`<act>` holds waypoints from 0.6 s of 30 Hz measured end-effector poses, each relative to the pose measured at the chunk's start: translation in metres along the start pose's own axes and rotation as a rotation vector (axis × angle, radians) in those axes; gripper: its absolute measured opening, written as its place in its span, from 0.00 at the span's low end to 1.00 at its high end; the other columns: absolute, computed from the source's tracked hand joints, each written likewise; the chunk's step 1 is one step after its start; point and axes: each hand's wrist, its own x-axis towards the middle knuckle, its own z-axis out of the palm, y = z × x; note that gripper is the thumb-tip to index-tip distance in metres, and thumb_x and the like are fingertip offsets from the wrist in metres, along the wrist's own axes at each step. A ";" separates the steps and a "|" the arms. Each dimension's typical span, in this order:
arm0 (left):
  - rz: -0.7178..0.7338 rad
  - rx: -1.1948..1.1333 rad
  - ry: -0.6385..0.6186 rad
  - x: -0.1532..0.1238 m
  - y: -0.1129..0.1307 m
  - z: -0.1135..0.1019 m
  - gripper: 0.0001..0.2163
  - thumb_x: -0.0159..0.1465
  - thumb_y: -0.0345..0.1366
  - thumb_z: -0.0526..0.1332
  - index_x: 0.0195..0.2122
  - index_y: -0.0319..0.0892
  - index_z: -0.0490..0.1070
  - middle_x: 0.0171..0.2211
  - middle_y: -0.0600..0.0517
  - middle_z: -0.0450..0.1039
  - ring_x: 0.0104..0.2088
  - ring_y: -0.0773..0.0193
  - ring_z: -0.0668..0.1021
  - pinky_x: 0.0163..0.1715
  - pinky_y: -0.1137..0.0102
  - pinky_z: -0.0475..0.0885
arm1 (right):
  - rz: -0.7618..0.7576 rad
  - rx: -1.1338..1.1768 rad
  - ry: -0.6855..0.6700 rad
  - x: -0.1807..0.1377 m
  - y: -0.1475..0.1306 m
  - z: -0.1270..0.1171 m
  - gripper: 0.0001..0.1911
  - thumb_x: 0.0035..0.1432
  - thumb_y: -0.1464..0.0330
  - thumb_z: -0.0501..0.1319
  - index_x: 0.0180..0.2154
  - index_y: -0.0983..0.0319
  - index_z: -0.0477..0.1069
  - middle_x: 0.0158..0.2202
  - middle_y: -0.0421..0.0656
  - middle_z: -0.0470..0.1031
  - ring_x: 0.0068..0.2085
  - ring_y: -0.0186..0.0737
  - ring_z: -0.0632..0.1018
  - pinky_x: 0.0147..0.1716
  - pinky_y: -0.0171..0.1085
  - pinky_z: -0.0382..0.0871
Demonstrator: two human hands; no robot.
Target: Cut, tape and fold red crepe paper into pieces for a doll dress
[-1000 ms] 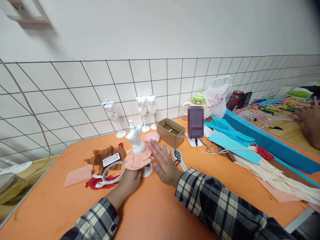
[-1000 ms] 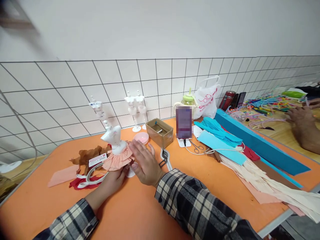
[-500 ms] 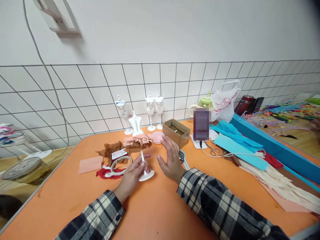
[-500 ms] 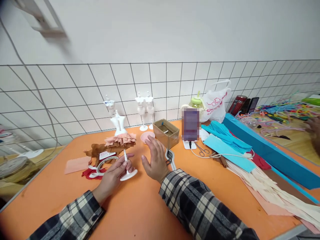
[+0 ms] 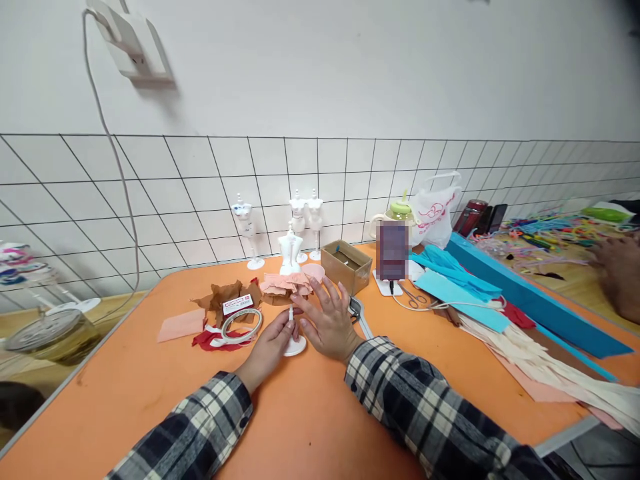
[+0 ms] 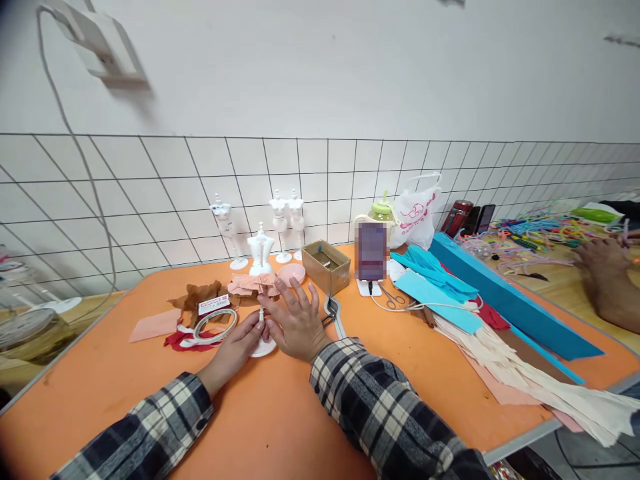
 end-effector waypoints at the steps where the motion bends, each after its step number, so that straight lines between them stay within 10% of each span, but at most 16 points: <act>1: 0.000 0.010 0.013 0.000 0.000 0.000 0.16 0.65 0.50 0.56 0.37 0.40 0.69 0.25 0.56 0.64 0.26 0.67 0.66 0.29 0.73 0.63 | -0.007 0.006 0.012 -0.001 0.000 0.000 0.27 0.61 0.62 0.56 0.62 0.50 0.60 0.68 0.45 0.53 0.67 0.55 0.53 0.62 0.59 0.43; 8: -0.044 0.078 0.173 0.004 0.001 -0.004 0.20 0.59 0.52 0.61 0.41 0.38 0.73 0.33 0.48 0.77 0.33 0.59 0.77 0.38 0.66 0.72 | -0.023 0.112 0.098 -0.003 0.001 -0.008 0.24 0.62 0.66 0.55 0.59 0.55 0.62 0.64 0.47 0.60 0.66 0.50 0.57 0.63 0.54 0.46; 18: -0.141 0.267 0.363 0.014 -0.004 -0.020 0.18 0.52 0.50 0.65 0.34 0.39 0.76 0.36 0.44 0.82 0.36 0.52 0.82 0.38 0.63 0.75 | -0.055 0.284 -0.315 -0.004 0.008 -0.015 0.19 0.58 0.74 0.56 0.52 0.60 0.69 0.57 0.49 0.69 0.58 0.46 0.66 0.56 0.48 0.57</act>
